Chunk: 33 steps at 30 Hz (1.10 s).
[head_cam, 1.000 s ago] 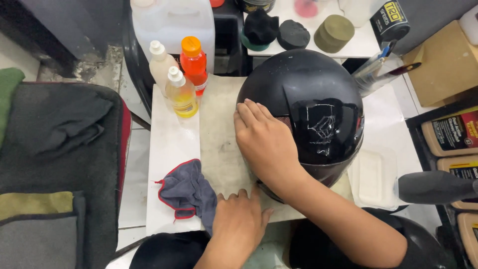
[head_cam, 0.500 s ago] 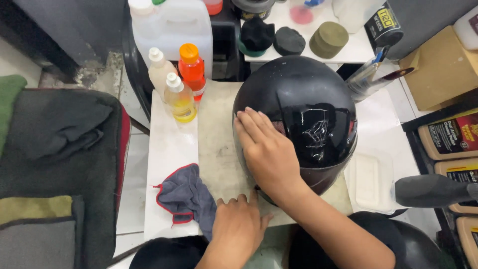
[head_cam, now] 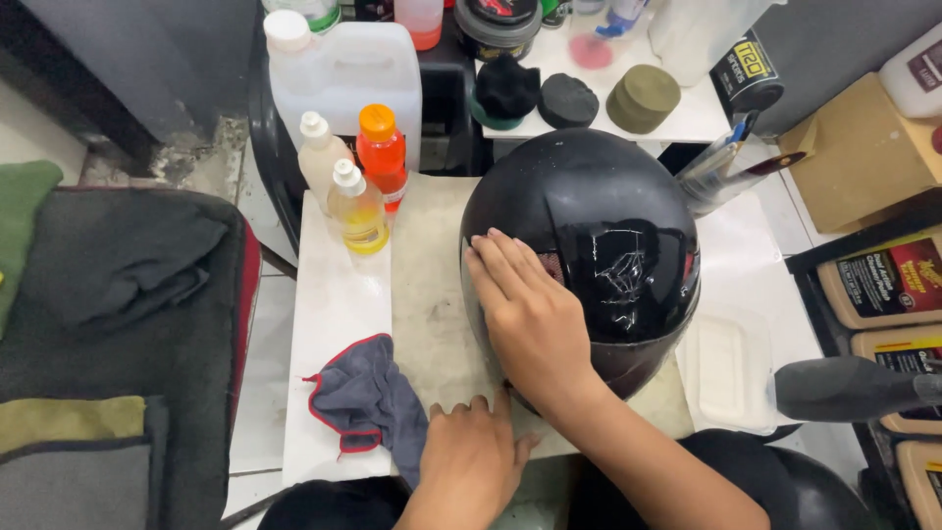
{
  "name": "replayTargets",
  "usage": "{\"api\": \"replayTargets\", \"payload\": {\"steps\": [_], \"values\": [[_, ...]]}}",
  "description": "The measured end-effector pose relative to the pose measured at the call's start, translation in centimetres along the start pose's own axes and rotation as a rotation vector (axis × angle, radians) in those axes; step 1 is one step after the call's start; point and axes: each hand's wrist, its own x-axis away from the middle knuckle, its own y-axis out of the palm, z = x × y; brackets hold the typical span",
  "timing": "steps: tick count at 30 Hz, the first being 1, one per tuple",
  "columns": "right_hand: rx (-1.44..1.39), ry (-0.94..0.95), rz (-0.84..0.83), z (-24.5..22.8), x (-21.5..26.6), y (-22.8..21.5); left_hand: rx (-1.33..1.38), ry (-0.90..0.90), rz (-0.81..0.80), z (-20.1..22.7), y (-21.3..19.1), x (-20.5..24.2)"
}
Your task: The person sprays a liquid onto a black motorcycle helmet and then uses a small pink sponge to scrub the visor area. The person continues to wipe the helmet's surface with the sponge, focusing on the front and sides.
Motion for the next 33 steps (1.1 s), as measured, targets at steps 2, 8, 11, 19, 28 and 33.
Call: {"api": "replayTargets", "payload": {"steps": [2, 8, 11, 19, 28, 33], "values": [[0.002, 0.01, 0.037, 0.9, -0.8, -1.2, -0.005, -0.004, 0.01, 0.0, -0.7, -0.3], [0.037, 0.058, 0.123, 1.4, -0.9, -2.3, -0.018, -0.013, 0.017, 0.1, -0.8, -0.1], [0.007, 0.013, 0.11, 0.7, -0.5, -1.6, -0.054, 0.001, -0.003, 0.3, -0.7, -0.2], [0.058, 0.031, 0.147, 2.5, -1.1, -2.4, -0.028, -0.001, 0.026, 0.3, -0.5, -0.2], [0.087, -0.016, -0.024, 1.0, -1.3, 0.8, -0.013, -0.003, -0.032, 0.4, -0.7, -0.3], [0.195, -0.097, -0.05, 0.9, -2.6, 3.3, -0.043, 0.026, -0.032, 0.4, -1.1, -0.1]]}}
